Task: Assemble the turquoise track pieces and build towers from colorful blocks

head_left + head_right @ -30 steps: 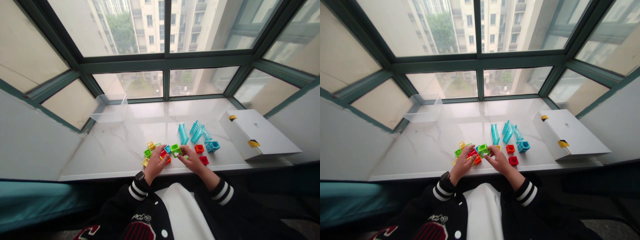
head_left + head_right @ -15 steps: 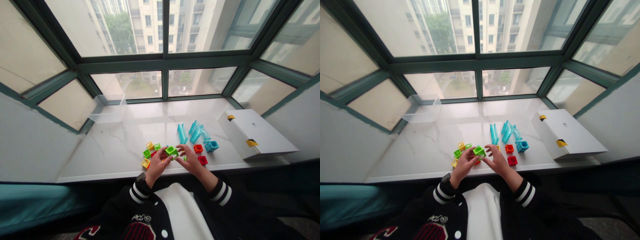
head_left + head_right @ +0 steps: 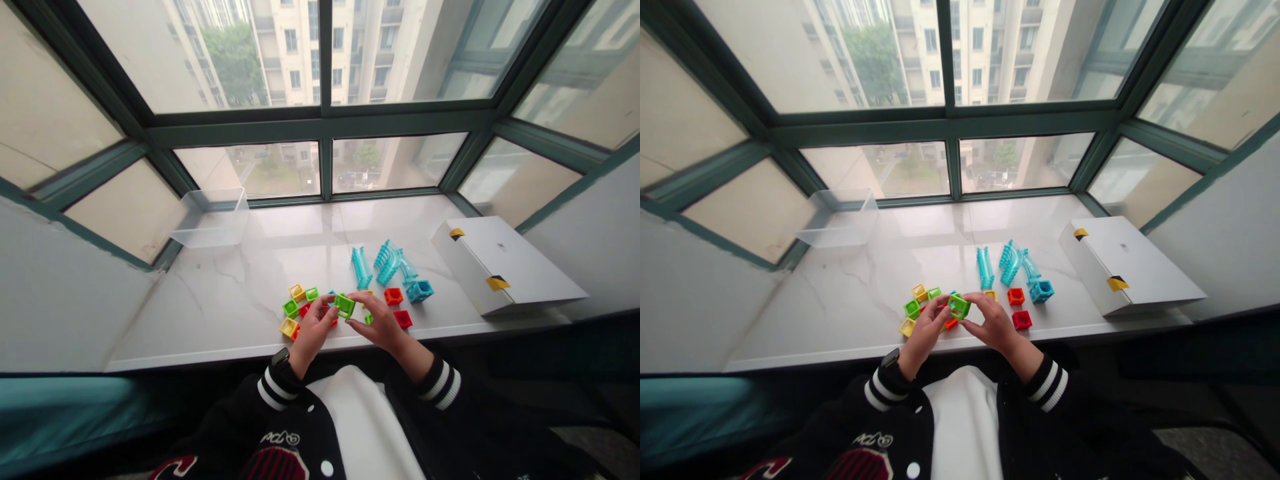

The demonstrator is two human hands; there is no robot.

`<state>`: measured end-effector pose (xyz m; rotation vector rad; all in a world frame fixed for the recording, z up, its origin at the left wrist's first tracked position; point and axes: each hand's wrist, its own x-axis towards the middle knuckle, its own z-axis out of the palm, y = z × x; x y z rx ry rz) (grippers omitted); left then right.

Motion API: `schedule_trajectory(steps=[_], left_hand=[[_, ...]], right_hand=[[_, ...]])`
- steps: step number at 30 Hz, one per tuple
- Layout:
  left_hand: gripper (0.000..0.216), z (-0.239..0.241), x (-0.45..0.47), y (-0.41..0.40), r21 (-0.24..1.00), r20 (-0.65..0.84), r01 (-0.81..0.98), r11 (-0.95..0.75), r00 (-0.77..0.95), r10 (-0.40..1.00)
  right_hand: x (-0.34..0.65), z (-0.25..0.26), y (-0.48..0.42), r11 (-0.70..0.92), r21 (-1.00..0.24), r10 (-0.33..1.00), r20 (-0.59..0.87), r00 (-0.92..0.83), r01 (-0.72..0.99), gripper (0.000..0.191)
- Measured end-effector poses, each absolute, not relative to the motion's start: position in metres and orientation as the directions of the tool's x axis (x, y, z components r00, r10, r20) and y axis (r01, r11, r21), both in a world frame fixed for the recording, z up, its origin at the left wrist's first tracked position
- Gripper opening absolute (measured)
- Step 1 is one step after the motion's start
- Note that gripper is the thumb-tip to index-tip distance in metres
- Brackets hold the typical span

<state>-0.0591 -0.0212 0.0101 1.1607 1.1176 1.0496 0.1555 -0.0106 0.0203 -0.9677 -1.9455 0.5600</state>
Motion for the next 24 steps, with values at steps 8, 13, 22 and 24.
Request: schedule_trajectory(steps=[8,13,22,24], left_hand=[[0.063,0.008,-0.054,-0.020,0.973,-0.121,-0.169,0.157,0.205,0.971],[0.062,0.003,-0.054,-0.021,0.996,-0.086,0.020,0.084,0.125,0.988],[0.060,0.010,-0.040,-0.021,0.994,-0.054,0.105,0.034,0.198,0.979],[0.062,0.003,-0.038,-0.018,0.991,-0.052,0.135,0.018,0.254,0.966]], right_hand=[[0.158,0.020,-0.011,0.569,-0.691,0.822,0.464,-0.329,0.446,0.048],[0.161,0.018,-0.008,0.577,-0.641,0.817,0.460,-0.348,0.507,0.048],[0.177,0.015,-0.006,0.520,-0.616,0.854,0.404,-0.329,0.592,0.048],[0.188,0.016,-0.005,0.494,-0.613,0.869,0.380,-0.317,0.617,0.048]])
